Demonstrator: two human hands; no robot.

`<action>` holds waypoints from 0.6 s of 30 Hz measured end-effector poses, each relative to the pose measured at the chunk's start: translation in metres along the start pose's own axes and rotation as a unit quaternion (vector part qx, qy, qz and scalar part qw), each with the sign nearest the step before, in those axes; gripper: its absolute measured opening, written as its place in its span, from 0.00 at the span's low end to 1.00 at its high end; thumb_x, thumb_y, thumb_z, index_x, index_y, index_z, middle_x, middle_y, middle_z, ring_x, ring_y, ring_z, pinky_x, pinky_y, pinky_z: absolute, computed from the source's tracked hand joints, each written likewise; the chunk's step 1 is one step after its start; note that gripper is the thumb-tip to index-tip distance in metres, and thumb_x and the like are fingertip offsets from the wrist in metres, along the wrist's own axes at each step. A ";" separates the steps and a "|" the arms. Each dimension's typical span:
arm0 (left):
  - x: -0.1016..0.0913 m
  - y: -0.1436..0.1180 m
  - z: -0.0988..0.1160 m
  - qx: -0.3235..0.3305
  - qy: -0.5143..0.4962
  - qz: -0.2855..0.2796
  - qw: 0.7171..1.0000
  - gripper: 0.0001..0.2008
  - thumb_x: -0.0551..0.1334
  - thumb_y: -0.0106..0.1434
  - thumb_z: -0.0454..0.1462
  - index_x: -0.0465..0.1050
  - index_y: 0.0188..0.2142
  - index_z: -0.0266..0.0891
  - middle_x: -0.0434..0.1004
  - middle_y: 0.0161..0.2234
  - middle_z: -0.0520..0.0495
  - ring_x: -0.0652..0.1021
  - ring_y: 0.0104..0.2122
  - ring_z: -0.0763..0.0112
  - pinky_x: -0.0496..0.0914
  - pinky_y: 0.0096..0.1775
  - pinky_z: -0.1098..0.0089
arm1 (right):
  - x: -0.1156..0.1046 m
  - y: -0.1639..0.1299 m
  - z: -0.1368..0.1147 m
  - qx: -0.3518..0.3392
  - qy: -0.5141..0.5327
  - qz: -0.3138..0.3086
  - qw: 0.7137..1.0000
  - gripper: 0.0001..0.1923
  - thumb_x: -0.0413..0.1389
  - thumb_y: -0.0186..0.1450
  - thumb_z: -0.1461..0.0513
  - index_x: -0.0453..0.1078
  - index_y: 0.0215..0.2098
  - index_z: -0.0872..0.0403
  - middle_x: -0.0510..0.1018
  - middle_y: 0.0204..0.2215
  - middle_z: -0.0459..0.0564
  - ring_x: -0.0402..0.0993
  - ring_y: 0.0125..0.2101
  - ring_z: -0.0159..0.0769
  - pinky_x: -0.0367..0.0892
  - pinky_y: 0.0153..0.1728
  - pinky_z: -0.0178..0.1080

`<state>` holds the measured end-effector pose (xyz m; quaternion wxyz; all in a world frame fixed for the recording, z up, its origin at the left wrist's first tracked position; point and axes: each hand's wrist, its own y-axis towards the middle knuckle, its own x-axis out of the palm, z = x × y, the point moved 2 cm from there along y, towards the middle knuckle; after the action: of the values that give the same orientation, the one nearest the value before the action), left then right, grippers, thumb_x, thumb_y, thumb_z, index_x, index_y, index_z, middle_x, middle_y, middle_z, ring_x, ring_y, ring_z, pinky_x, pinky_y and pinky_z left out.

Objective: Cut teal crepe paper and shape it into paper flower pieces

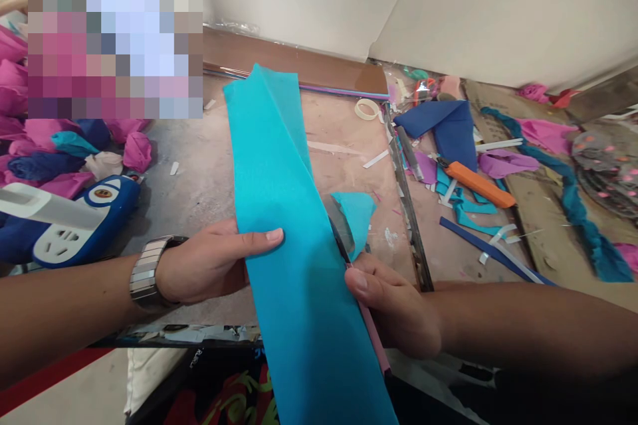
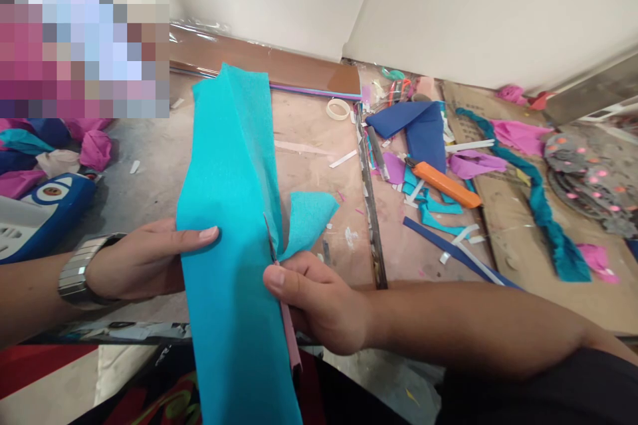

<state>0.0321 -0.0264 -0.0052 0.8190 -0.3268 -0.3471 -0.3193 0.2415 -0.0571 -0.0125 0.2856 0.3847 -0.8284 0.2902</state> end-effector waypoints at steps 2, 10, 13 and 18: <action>0.001 0.000 0.000 0.001 0.001 -0.002 1.000 0.22 0.60 0.72 0.39 0.69 0.63 0.36 0.82 0.52 0.34 0.83 0.48 0.54 0.76 0.54 0.53 | -0.001 0.001 0.001 0.010 0.000 0.002 1.000 0.33 0.53 0.70 0.42 0.68 0.17 0.57 0.68 0.11 0.45 0.61 0.14 0.26 0.61 0.19 0.32; 0.001 -0.001 0.001 -0.002 -0.006 0.006 1.000 0.21 0.60 0.72 0.38 0.69 0.63 0.36 0.82 0.52 0.34 0.81 0.52 0.51 0.75 0.55 0.52 | 0.000 0.002 0.001 0.003 -0.002 0.005 1.000 0.35 0.53 0.71 0.43 0.65 0.14 0.56 0.69 0.11 0.46 0.62 0.14 0.27 0.54 0.16 0.31; 0.001 0.000 0.002 -0.002 -0.018 0.002 1.000 0.21 0.60 0.72 0.40 0.71 0.61 0.36 0.82 0.52 0.35 0.82 0.52 0.51 0.75 0.56 0.52 | -0.001 0.001 0.001 0.009 -0.017 0.012 1.000 0.34 0.53 0.70 0.42 0.65 0.15 0.56 0.68 0.11 0.45 0.56 0.12 0.25 0.51 0.15 0.32; 0.003 0.004 0.010 0.023 -0.057 0.061 0.996 0.24 0.61 0.70 0.46 0.73 0.58 0.32 0.83 0.49 0.33 0.81 0.52 0.47 0.74 0.57 0.50 | -0.003 -0.002 -0.001 0.045 -0.045 0.027 0.998 0.32 0.56 0.69 0.43 0.63 0.16 0.55 0.62 0.10 0.41 0.50 0.12 0.24 0.52 0.15 0.32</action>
<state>0.0330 -0.0181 0.0013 0.8233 -0.3455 -0.3798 -0.2419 0.2447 -0.0563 -0.0132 0.2223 0.3871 -0.8366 0.3176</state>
